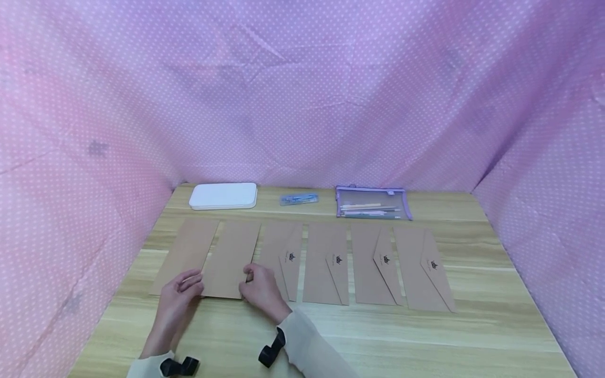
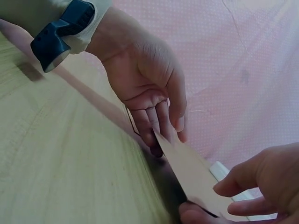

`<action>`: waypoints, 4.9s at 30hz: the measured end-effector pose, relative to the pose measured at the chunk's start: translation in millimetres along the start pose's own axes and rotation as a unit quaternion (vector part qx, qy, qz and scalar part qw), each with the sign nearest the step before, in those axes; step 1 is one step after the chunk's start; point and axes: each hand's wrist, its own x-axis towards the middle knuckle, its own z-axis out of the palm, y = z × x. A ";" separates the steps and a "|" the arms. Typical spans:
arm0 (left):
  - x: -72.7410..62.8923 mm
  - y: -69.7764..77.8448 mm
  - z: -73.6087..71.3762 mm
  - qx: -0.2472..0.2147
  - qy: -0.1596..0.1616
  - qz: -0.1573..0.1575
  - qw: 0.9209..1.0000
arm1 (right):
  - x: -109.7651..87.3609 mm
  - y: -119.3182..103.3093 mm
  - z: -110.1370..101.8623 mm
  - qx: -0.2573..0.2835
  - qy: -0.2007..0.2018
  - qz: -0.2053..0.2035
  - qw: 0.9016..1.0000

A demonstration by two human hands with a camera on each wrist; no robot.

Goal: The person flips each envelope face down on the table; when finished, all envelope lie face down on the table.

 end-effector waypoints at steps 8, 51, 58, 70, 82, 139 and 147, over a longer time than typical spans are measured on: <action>-5.9 2.2 -5.0 0.026 -0.010 0.009 1.000 | -4.6 -6.7 -2.2 -0.101 -0.001 -0.017 0.995; -13.2 34.5 21.6 -0.077 -0.015 0.186 0.979 | -20.1 8.8 -78.1 -0.054 -0.006 -0.102 0.993; -8.2 35.6 46.4 -0.034 -0.059 0.189 0.980 | -20.9 18.5 -86.6 -0.078 0.027 -0.111 0.990; 6.4 24.8 85.0 -0.030 -0.144 0.146 0.978 | -22.5 40.8 -98.8 -0.240 0.089 -0.155 0.954; 8.3 20.0 95.4 -0.042 -0.214 0.135 0.967 | -23.4 56.6 -107.4 -0.336 0.004 -0.159 0.928; 16.6 28.2 80.3 -0.388 -0.332 0.026 0.860 | -20.7 51.7 -104.9 -0.310 -0.056 -0.147 0.938; 14.7 31.4 79.3 -0.422 -0.413 0.094 0.802 | -18.9 38.3 -99.8 -0.217 -0.071 -0.113 0.967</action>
